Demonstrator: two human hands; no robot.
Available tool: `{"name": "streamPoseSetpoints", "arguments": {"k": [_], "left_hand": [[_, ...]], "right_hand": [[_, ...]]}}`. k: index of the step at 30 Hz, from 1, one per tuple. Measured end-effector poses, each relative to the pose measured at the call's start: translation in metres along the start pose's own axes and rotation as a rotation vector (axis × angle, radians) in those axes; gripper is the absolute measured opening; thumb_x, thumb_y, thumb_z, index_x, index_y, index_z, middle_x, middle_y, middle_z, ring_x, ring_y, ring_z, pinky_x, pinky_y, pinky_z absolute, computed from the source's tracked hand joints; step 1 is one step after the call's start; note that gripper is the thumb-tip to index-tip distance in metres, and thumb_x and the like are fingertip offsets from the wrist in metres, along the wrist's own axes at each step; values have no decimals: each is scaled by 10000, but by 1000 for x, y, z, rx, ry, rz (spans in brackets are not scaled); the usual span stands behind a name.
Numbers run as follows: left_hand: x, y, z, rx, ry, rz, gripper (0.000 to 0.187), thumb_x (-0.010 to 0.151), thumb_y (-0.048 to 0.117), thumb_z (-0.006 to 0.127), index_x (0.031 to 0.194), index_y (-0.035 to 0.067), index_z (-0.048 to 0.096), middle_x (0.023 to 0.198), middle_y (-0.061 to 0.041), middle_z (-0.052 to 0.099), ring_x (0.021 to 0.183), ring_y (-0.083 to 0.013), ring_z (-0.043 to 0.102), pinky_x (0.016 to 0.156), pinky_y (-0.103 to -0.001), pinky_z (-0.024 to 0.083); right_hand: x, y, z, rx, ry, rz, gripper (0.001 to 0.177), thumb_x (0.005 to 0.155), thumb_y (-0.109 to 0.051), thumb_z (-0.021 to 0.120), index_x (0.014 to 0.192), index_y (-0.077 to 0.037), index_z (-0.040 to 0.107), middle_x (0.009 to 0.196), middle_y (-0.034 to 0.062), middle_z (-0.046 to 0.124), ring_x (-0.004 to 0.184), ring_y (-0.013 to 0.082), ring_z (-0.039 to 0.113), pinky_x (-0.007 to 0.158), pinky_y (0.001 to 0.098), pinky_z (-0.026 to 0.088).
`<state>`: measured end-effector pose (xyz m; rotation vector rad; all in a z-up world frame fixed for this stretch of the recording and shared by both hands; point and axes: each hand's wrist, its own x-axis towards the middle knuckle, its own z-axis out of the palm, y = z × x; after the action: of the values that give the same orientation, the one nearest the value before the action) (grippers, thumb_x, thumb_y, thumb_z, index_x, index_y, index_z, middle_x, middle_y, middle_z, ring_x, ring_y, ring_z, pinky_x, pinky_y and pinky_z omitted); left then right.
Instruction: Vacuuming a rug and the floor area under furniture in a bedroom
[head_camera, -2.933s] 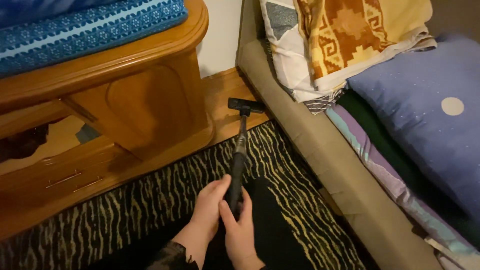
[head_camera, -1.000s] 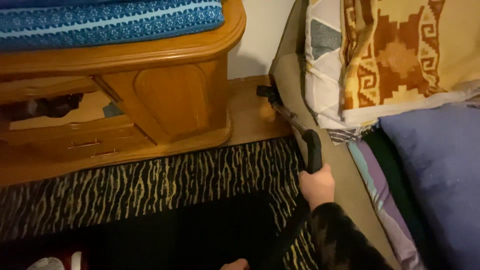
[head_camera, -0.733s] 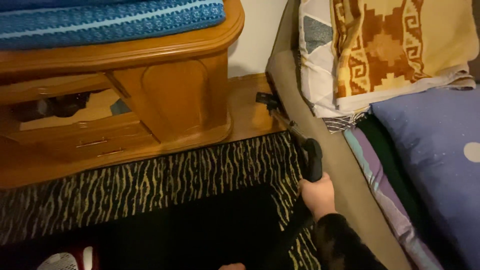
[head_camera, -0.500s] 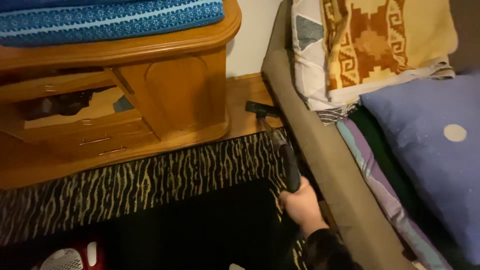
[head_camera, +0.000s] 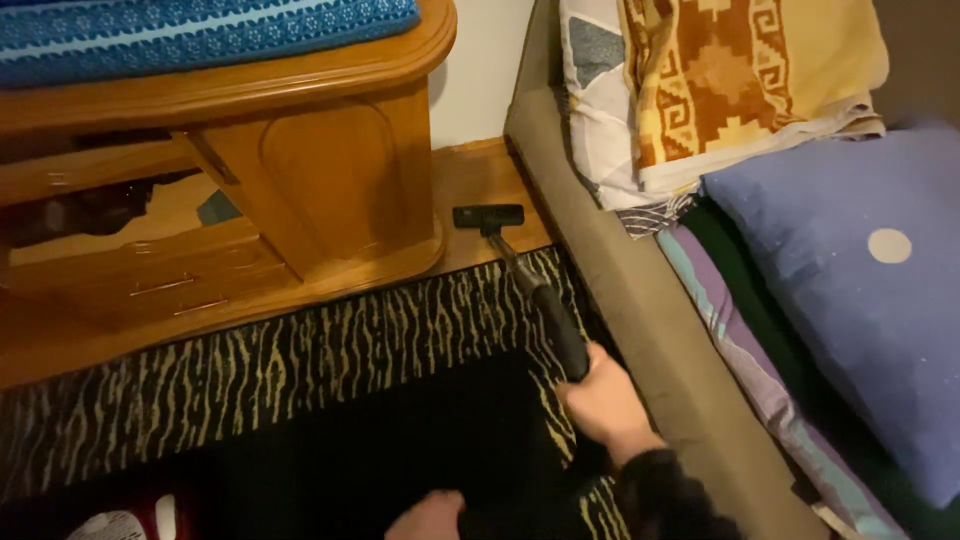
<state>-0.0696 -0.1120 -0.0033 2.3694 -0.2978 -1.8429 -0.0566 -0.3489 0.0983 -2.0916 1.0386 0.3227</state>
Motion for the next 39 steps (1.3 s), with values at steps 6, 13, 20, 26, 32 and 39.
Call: {"name": "streamPoseSetpoints", "arguments": {"k": [6, 13, 20, 26, 32, 39], "left_hand": [[-8, 9, -46, -39, 481, 145, 241, 873, 199, 629, 1112, 224, 608, 1078, 0, 605, 1032, -250, 623, 914, -411, 540], [-17, 23, -94, -201, 168, 134, 282, 1004, 274, 609, 1277, 220, 563, 1188, -12, 587, 1017, -224, 627, 852, -369, 559], [-17, 46, -112, -294, 101, 70, 534, 1000, 313, 596, 1498, 230, 421, 1442, -32, 512, 1273, -267, 567, 1067, -421, 519], [1, 60, -95, -220, 107, 35, 497, 981, 346, 592, 1443, 238, 443, 1366, -32, 515, 1203, -239, 573, 972, -398, 539], [-10, 34, -89, -256, 47, 35, 539, 987, 341, 578, 1490, 239, 415, 1445, -21, 490, 1270, -237, 561, 1032, -394, 511], [-35, 26, -86, -201, 379, 171, 82, 905, 197, 579, 985, 210, 589, 1055, 8, 618, 945, -228, 634, 750, -388, 524]], "right_hand": [[92, -26, 0, -104, 36, -163, 369, 701, -200, 622, 1047, -70, 625, 966, 183, 740, 888, 357, 687, 854, 419, 520], [117, -103, -8, -94, -193, -114, 309, 836, -149, 609, 1130, -97, 529, 877, 153, 585, 771, 308, 566, 698, 419, 421], [142, -124, -6, -292, -187, -200, 589, 900, -161, 596, 1443, -60, 392, 868, 187, 582, 746, 326, 539, 658, 462, 408], [150, -113, -13, -230, -103, -165, 343, 769, -174, 620, 1097, -82, 573, 960, 165, 702, 865, 345, 671, 774, 425, 502], [126, -97, -10, -50, -124, -100, 273, 745, -142, 618, 1005, -89, 549, 799, 115, 618, 713, 270, 590, 671, 389, 453], [85, -83, -36, 10, -223, -30, 378, 798, -96, 633, 1168, -75, 561, 781, 141, 593, 660, 268, 549, 624, 366, 384]]}}
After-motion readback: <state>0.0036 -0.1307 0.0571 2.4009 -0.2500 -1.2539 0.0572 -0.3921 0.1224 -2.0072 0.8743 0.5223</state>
